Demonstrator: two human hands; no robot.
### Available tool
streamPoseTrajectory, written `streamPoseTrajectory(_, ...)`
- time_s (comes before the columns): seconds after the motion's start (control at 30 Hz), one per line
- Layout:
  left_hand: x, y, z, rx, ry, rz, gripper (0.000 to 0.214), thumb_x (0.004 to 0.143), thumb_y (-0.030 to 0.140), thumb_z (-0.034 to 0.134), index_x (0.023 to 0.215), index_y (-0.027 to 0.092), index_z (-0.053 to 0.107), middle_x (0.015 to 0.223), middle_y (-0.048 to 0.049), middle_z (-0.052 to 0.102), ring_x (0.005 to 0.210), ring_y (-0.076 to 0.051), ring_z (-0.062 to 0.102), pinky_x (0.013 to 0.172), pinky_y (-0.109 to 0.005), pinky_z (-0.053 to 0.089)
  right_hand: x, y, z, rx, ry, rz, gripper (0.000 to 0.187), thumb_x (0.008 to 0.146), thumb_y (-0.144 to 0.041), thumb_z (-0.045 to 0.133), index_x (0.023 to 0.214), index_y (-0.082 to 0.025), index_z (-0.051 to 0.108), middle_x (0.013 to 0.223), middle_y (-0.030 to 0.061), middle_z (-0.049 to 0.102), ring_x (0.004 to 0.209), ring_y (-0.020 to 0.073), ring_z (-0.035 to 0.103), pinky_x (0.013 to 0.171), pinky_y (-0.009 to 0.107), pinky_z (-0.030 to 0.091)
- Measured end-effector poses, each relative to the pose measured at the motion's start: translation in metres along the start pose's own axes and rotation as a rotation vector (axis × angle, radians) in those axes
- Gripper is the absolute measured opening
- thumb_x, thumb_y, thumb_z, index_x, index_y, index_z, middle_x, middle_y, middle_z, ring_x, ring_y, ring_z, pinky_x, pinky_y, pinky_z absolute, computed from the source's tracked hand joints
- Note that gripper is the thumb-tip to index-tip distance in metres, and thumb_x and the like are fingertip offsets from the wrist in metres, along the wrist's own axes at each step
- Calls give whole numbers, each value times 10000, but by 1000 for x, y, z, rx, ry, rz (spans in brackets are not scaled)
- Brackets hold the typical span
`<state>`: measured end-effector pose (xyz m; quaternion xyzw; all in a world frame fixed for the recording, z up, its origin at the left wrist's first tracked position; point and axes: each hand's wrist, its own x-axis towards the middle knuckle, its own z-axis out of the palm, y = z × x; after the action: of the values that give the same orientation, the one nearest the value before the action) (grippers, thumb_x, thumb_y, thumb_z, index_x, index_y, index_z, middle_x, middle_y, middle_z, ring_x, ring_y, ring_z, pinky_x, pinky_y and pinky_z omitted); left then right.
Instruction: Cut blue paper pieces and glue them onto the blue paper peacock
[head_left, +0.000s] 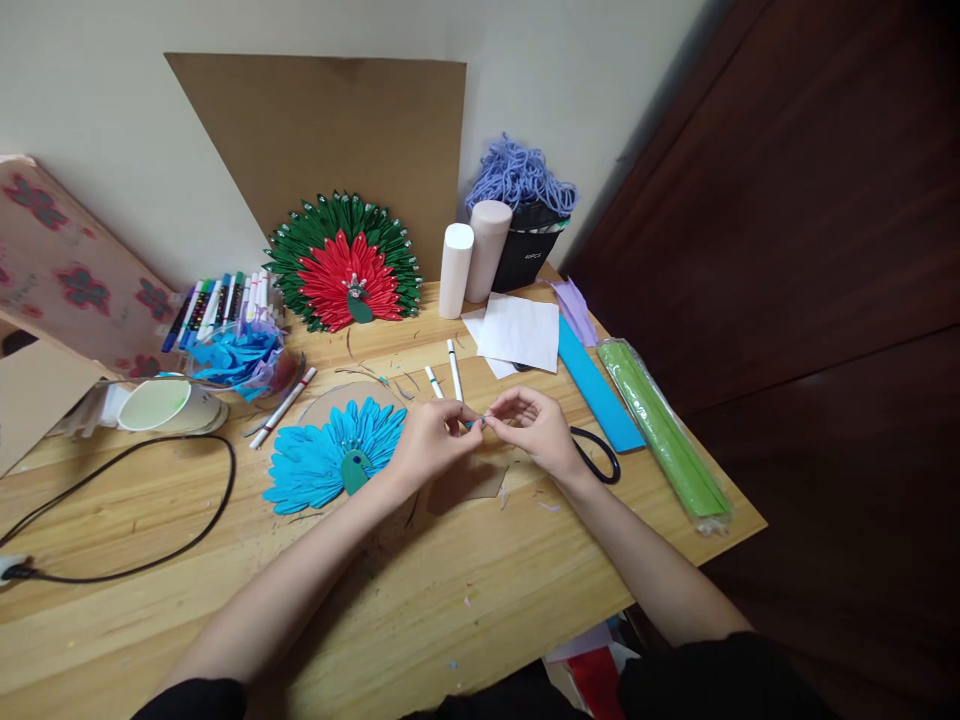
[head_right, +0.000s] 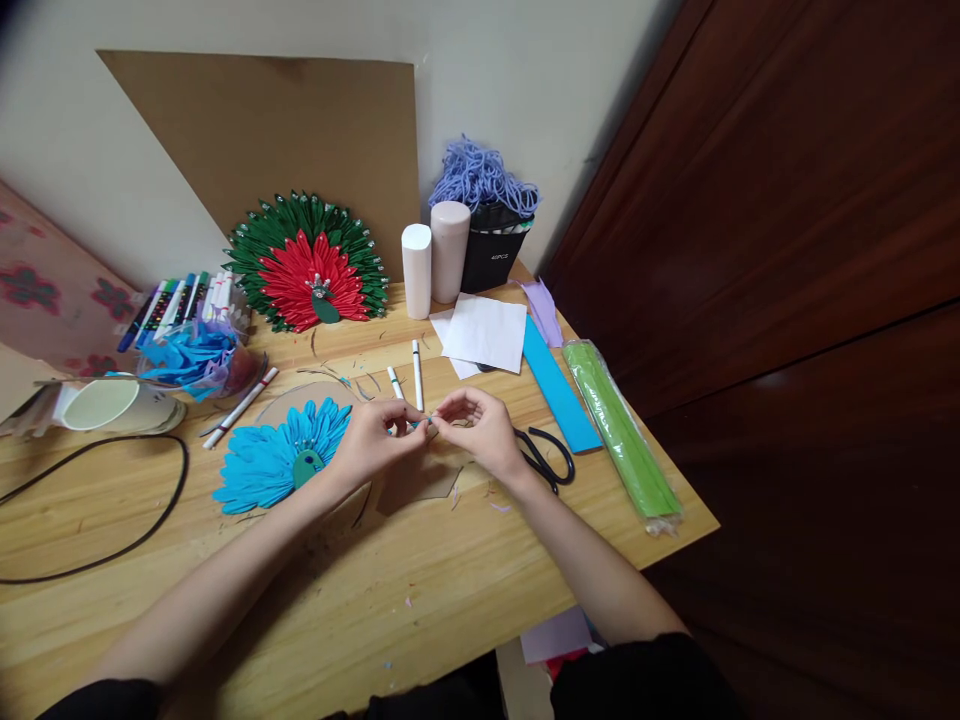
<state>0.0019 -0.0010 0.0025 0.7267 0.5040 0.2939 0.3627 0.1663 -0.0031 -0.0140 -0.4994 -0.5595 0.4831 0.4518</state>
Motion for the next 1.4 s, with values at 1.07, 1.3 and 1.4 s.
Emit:
streamPoseTrajectory(1.07, 8, -5, -5, -359, -94, -300, 176, 631, 215, 557, 689, 84, 660, 585, -49, 642, 497, -109, 532, 490, -208, 394, 3, 0, -13, 6, -110, -29, 212, 691, -270, 685, 862, -201, 580, 852, 43, 687, 822, 185, 660, 756, 325, 517)
streamPoseTrajectory(1.3, 7, -3, -7, -235, -159, -263, 168, 639, 233, 546, 614, 104, 651, 499, -1, 568, 457, -84, 451, 443, -189, 303, -3, -7, -8, -249, -120, -183, 86, 740, -275, 647, 777, -202, 676, 789, 33, 676, 748, 180, 625, 685, 304, 491)
streamPoseTrajectory(1.4, 6, -5, -6, -225, -161, -253, 189, 654, 257, 546, 620, 102, 650, 510, -1, 568, 467, -87, 457, 451, -194, 309, -3, -7, -7, -285, -113, -211, 39, 738, -229, 637, 756, -199, 653, 767, 18, 659, 730, 165, 608, 673, 284, 471)
